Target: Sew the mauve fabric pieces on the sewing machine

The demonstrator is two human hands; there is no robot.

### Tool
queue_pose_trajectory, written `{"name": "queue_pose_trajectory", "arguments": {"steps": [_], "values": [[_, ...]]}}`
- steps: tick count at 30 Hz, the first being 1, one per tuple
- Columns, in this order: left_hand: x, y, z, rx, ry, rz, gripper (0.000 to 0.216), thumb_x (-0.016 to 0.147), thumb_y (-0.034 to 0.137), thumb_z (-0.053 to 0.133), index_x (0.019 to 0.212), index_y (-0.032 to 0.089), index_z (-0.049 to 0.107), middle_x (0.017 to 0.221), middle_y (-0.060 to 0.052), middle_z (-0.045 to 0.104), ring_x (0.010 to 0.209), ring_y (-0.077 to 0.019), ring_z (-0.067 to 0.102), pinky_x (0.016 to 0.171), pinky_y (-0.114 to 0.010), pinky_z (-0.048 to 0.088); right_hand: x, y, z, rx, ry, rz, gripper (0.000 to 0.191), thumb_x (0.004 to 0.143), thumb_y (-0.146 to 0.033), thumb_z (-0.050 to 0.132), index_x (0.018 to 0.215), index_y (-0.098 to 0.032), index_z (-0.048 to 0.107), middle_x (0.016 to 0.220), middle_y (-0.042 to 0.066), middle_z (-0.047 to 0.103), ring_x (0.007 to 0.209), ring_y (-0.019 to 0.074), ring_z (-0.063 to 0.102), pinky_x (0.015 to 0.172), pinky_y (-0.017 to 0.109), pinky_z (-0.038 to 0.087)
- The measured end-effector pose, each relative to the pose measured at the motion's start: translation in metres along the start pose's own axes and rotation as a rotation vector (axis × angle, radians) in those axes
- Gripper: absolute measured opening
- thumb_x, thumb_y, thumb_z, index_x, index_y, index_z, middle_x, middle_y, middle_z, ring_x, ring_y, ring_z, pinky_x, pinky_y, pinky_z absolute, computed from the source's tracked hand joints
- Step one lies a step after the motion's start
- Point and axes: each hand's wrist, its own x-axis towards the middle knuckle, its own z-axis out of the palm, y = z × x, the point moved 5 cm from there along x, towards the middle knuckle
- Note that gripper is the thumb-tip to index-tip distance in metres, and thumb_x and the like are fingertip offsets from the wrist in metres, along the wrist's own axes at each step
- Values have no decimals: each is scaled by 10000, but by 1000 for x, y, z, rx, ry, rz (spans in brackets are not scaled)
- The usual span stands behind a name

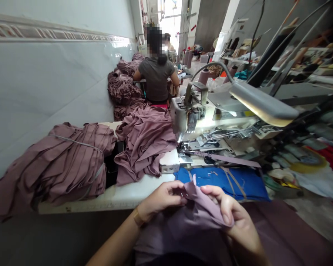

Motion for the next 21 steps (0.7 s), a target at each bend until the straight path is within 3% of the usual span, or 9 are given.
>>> {"name": "queue_pose_trajectory", "arguments": {"steps": [5, 9, 12, 14, 17, 19, 21], "values": [[3, 19, -2, 131, 85, 132, 192, 778, 322, 712, 788, 141, 648, 843, -30, 593, 839, -162, 540, 802, -255, 411, 5, 3, 3, 132, 24, 61, 424, 651, -396, 859, 558, -232, 479, 1173, 112, 672, 1161, 355, 611, 980, 500, 495], [-2, 22, -8, 155, 153, 134, 227, 869, 384, 601, 860, 160, 565, 801, -2, 531, 752, -127, 488, 716, -229, 390, 12, 9, -4, 263, 27, 67, 341, 671, -347, 839, 624, -235, 520, 1230, 79, 646, 1198, 342, 574, 985, 482, 476], [-16, 31, -22, 284, 271, 110, 228, 929, 404, 498, 911, 178, 522, 732, 34, 458, 646, -99, 406, 616, -204, 333, 19, 17, -13, 149, -13, 77, 248, 744, -276, 778, 686, -235, 540, 1222, 69, 649, 1219, 315, 550, 1024, 459, 423], [-27, 48, -31, 459, 305, 126, 211, 950, 379, 460, 919, 181, 526, 755, 29, 476, 674, -106, 422, 633, -206, 336, 21, 27, -14, -28, -120, 146, 193, 787, -242, 734, 717, -229, 555, 1156, 83, 678, 1194, 313, 561, 1042, 472, 390], [-36, 79, -31, 709, 145, 102, 183, 964, 321, 429, 920, 183, 540, 818, 15, 530, 746, -121, 476, 682, -211, 362, 18, 41, -3, -211, -366, 255, 116, 833, -270, 690, 919, -231, 622, 1140, 91, 683, 1194, 310, 560, 1060, 492, 367], [-37, 99, -22, 839, -38, 81, 168, 969, 283, 414, 916, 186, 541, 849, 12, 558, 771, -121, 501, 705, -209, 372, 15, 42, 9, -298, -466, 241, 382, 833, -304, 701, 1193, -249, 585, 1295, 102, 605, 1275, 306, 493, 1092, 485, 333], [-34, 113, -10, 936, -184, 80, 155, 972, 257, 408, 925, 190, 540, 861, 13, 580, 772, -115, 519, 705, -202, 375, 15, 39, 25, -388, -494, 159, 557, 797, -337, 744, 1310, -260, 539, 1381, 104, 534, 1301, 313, 450, 1101, 463, 320]]}}
